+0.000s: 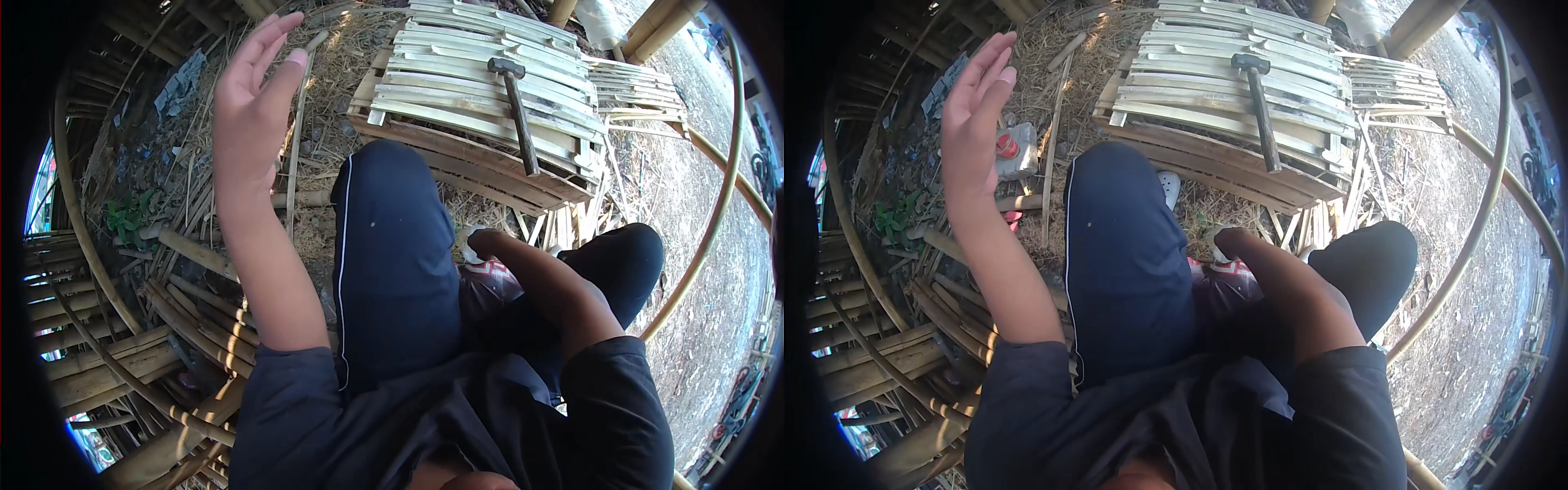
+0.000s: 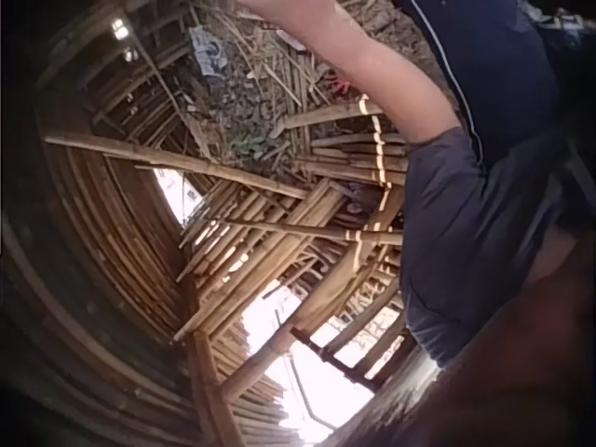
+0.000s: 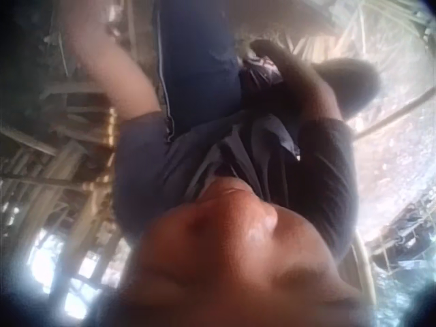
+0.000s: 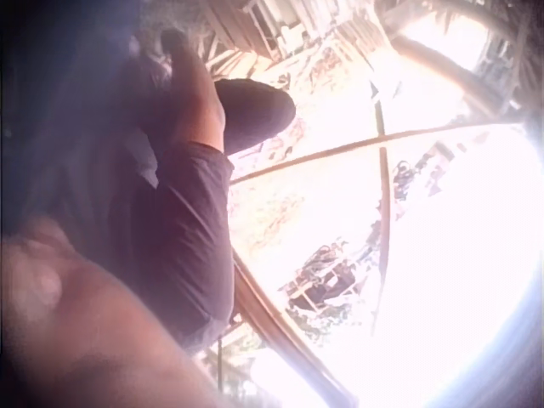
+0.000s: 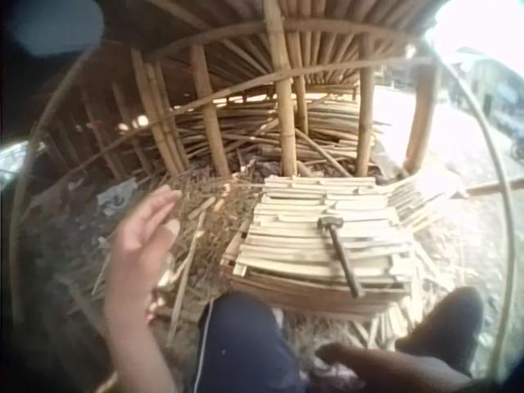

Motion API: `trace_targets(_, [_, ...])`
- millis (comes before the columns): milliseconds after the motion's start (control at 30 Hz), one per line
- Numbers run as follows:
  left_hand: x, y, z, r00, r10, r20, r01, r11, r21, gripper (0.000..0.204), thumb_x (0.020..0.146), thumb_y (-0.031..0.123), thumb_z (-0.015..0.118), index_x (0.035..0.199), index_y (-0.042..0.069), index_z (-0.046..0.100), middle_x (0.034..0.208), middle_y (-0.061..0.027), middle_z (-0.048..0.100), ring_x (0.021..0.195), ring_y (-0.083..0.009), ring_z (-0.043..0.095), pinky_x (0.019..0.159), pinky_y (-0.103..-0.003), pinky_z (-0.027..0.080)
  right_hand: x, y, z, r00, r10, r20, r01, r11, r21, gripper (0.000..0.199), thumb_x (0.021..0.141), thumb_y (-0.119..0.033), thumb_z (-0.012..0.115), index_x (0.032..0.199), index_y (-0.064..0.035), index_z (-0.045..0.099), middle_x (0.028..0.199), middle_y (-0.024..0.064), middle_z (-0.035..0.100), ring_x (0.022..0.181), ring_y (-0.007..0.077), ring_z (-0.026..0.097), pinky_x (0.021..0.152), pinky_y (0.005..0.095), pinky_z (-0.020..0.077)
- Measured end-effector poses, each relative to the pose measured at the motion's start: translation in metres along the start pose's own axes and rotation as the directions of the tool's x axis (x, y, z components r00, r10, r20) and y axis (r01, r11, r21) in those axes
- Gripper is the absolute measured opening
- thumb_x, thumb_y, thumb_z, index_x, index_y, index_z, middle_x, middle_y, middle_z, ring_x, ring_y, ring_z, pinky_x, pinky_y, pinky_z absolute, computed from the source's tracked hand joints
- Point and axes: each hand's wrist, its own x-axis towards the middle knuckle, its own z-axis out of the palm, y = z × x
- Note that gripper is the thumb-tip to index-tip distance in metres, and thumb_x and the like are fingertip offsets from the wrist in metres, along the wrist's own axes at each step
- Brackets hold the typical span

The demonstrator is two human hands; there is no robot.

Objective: The person is hammering bamboo slats onto a frame using a hammer and nails taken from a plastic bag.

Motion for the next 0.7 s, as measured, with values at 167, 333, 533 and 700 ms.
trace_targets(167, [0.028, 0.085, 0.059, 0.883, 0.248, 0.399, -0.242, 0.968, -0.066, 0.042, 0.096, 0.022, 0.061, 0.132, 0.001, 0.060, 0.123, -0.0221, 0.064, 0.122, -0.0257, 0.059, 0.107, -0.028, 0.041, -0.035, -0.010, -0.050, 0.969, 0.009, -0.248, -0.015, 1.000, -0.025, 0.018, 0.074, -0.004, 0.070, 0.091, -0.0030, 0.074, 0.091, 0.0184, 0.074, 0.089, 0.0345, 0.073, 0.076, 0.0434, 0.0592])
trace_targets(333, [0.043, 0.037, 0.159, 0.858, 0.253, 0.448, -0.313, 0.947, 0.064, 0.034, 0.091, 0.014, 0.062, 0.124, 0.004, 0.066, 0.127, -0.0123, 0.066, 0.125, -0.0246, 0.058, 0.106, -0.035, 0.042, -0.102, -0.014, -0.117, 0.701, 0.062, -0.710, 0.081, 0.983, 0.167, 0.016, 0.082, -0.013, 0.057, 0.091, -0.0016, 0.064, 0.087, 0.0162, 0.070, 0.085, 0.0361, 0.071, 0.072, 0.0481, 0.0571])
trace_targets(533, [0.035, -0.040, 0.195, 0.824, -0.066, 0.562, -0.166, 0.922, 0.351, 0.034, 0.090, 0.009, 0.061, 0.123, 0.006, 0.064, 0.128, -0.0148, 0.064, 0.123, -0.0289, 0.059, 0.105, -0.038, 0.045, -0.170, -0.012, -0.196, -0.342, 0.337, -0.877, -0.280, 0.854, 0.438, 0.020, 0.079, -0.014, 0.058, 0.096, -0.0048, 0.053, 0.095, 0.0119, 0.055, 0.088, 0.0285, 0.054, 0.072, 0.0387, 0.0422])
trace_targets(700, [0.039, -0.043, 0.202, 0.777, -0.090, 0.623, -0.243, 0.870, 0.429, 0.034, 0.091, 0.010, 0.061, 0.125, 0.006, 0.063, 0.130, -0.0188, 0.062, 0.125, -0.0333, 0.058, 0.106, -0.039, 0.044, -0.171, 0.025, -0.182, -0.127, 0.711, -0.691, -0.382, 0.608, 0.696, 0.016, 0.091, -0.012, 0.053, 0.104, -0.0026, 0.053, 0.098, 0.0127, 0.057, 0.089, 0.0285, 0.062, 0.069, 0.0418, 0.0518])
